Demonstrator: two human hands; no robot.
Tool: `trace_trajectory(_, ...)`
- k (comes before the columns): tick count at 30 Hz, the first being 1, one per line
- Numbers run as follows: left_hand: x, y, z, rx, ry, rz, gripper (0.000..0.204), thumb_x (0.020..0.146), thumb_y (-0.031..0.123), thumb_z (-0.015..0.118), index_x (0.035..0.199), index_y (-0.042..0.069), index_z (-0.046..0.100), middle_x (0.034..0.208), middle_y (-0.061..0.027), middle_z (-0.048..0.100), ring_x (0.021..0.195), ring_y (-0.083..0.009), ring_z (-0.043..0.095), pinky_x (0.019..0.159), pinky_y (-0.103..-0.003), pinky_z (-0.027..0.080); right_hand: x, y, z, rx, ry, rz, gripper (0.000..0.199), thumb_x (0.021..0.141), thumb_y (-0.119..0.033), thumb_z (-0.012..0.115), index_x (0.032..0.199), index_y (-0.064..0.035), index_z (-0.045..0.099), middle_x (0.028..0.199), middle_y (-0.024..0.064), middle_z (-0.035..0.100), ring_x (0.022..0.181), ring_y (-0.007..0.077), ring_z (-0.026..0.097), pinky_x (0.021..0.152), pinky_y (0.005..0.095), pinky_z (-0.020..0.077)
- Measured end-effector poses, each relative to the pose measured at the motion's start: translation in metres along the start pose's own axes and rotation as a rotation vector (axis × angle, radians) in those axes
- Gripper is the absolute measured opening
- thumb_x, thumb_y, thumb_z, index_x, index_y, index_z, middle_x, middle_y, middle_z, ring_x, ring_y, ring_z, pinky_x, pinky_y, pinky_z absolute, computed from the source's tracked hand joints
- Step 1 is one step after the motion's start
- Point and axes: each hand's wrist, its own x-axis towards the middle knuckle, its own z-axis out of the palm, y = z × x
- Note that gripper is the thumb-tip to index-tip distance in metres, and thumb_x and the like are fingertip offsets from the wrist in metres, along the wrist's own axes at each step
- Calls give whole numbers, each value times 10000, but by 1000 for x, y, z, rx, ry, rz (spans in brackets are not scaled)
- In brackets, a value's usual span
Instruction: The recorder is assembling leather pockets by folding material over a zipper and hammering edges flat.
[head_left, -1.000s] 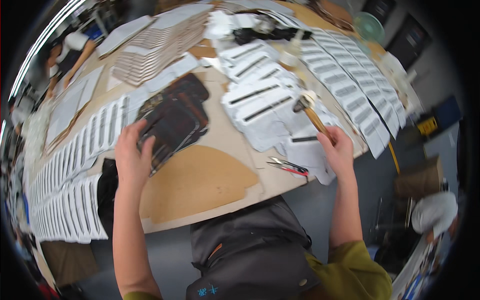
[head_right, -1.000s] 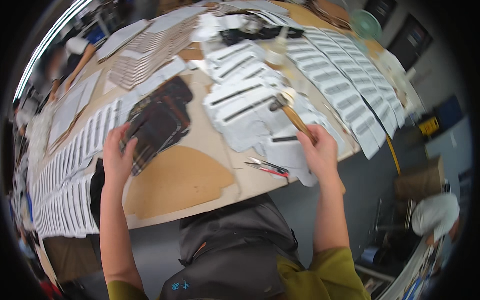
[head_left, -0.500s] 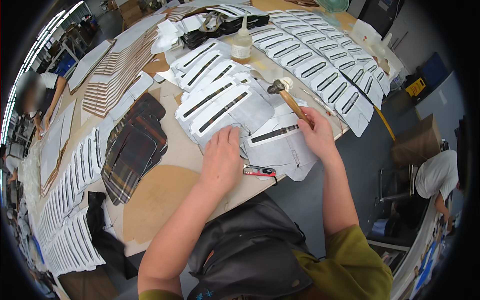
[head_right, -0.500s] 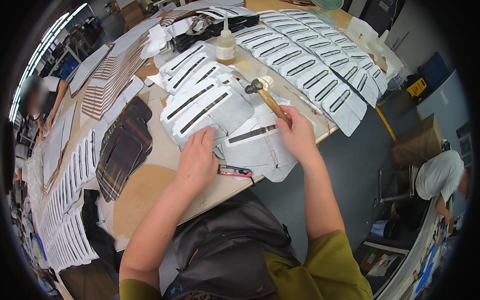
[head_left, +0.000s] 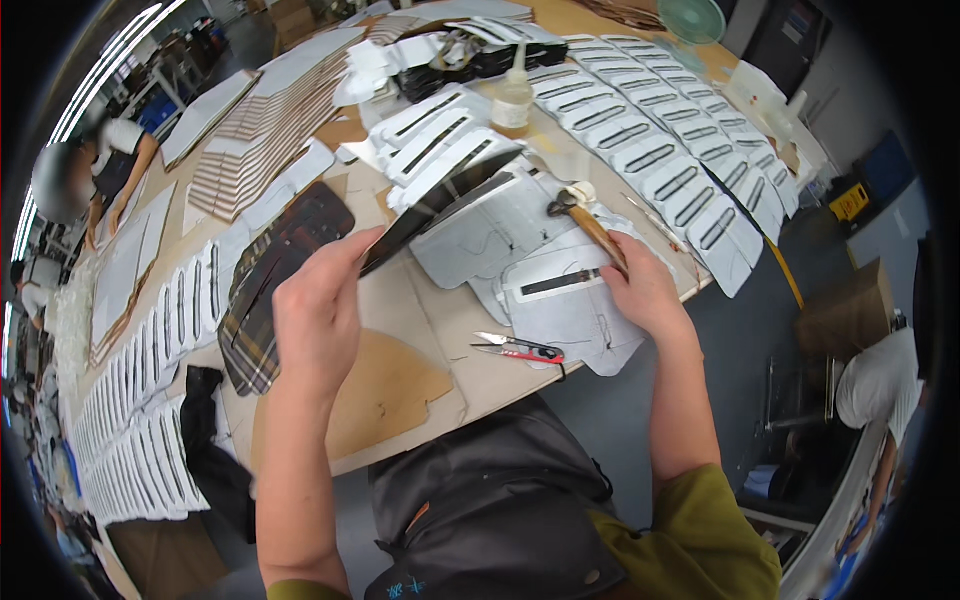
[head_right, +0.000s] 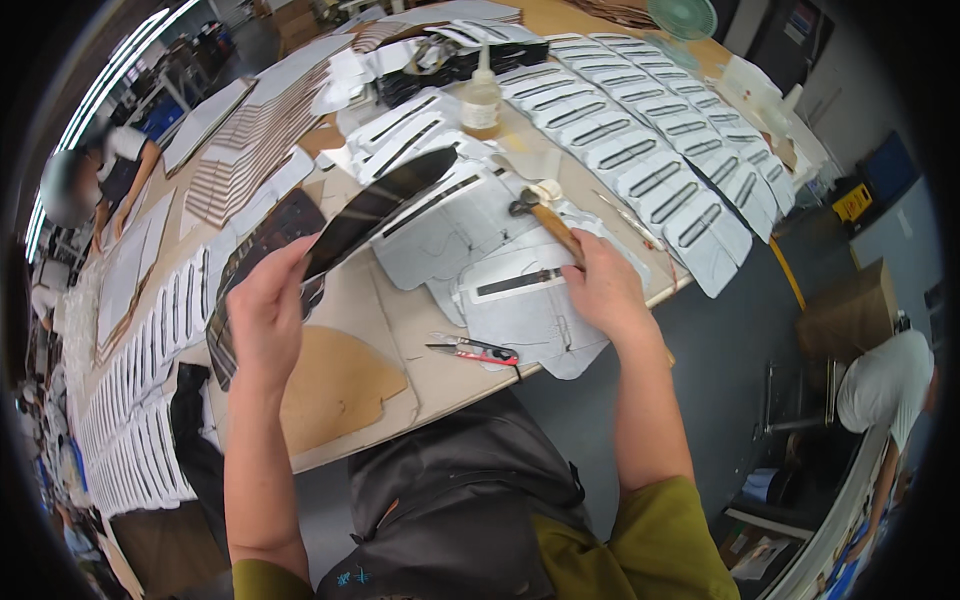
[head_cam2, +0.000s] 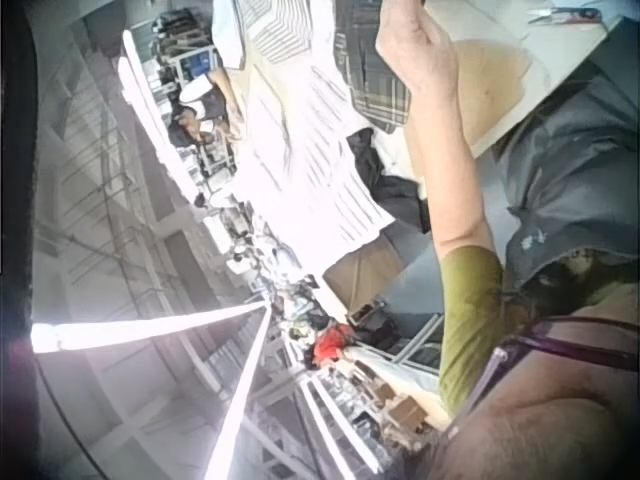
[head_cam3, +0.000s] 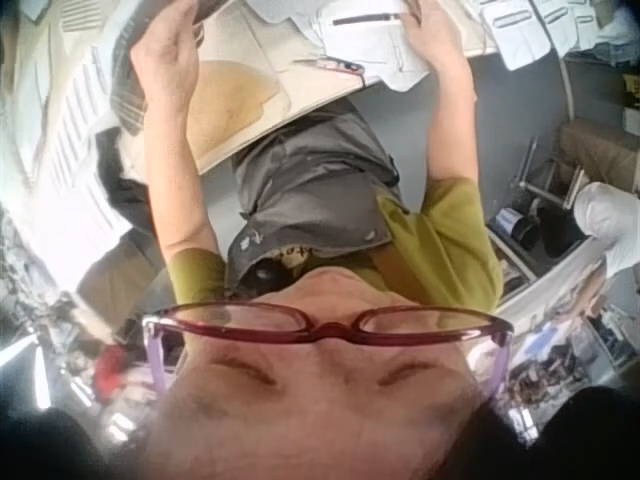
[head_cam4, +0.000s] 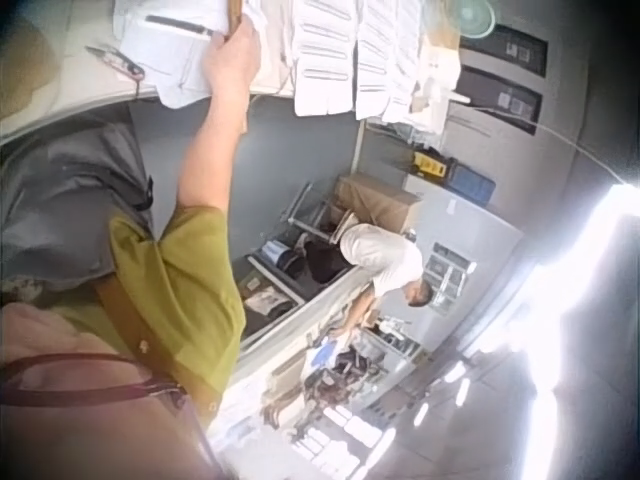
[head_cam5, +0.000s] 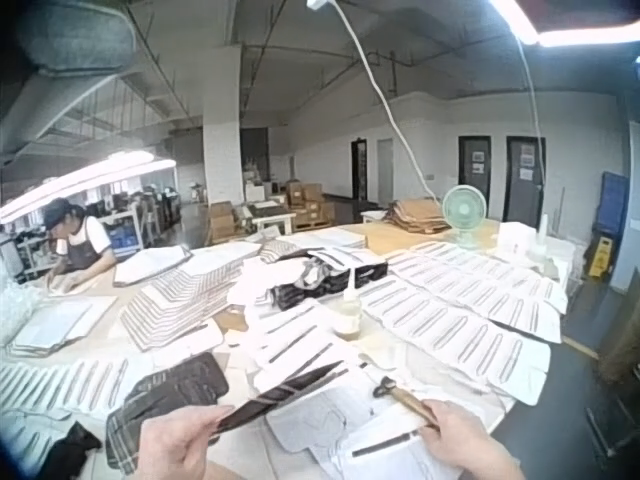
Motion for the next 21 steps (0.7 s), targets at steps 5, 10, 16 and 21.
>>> trace_trajectory(5,-80,8,-81,322,3,182,352,740,-84,626,1045,40,750,1023,-108,757,946,-308,725,824,-386,568,-1,-8,9,236,204,-375,430,882,-83,698,1301,-34,614,1215,149,647,1131,300,606,952,390,490)
trace_trajectory(10,-173,0,-108,190,-277,-85,298,759,-45,680,1028,62,751,1074,-91,745,1053,-312,703,884,-419,549,-16,-104,22,561,-388,-429,348,859,-80,730,1198,-23,678,1182,84,677,1001,193,641,858,327,495)
trace_trajectory(16,-202,12,-100,161,-297,-350,429,719,-76,673,1100,102,753,1290,-61,674,1270,-306,587,1039,-452,472,-25,-187,90,215,-339,-803,313,841,-190,775,1084,-17,681,961,118,707,876,269,668,812,373,521)
trace_trajectory(21,-215,7,-71,52,-277,-271,501,694,-68,665,1136,147,758,1337,-21,651,1320,-300,548,1049,-435,450,-20,-211,101,-79,-558,-538,314,821,-250,796,995,-22,669,876,111,700,795,278,675,735,380,529)
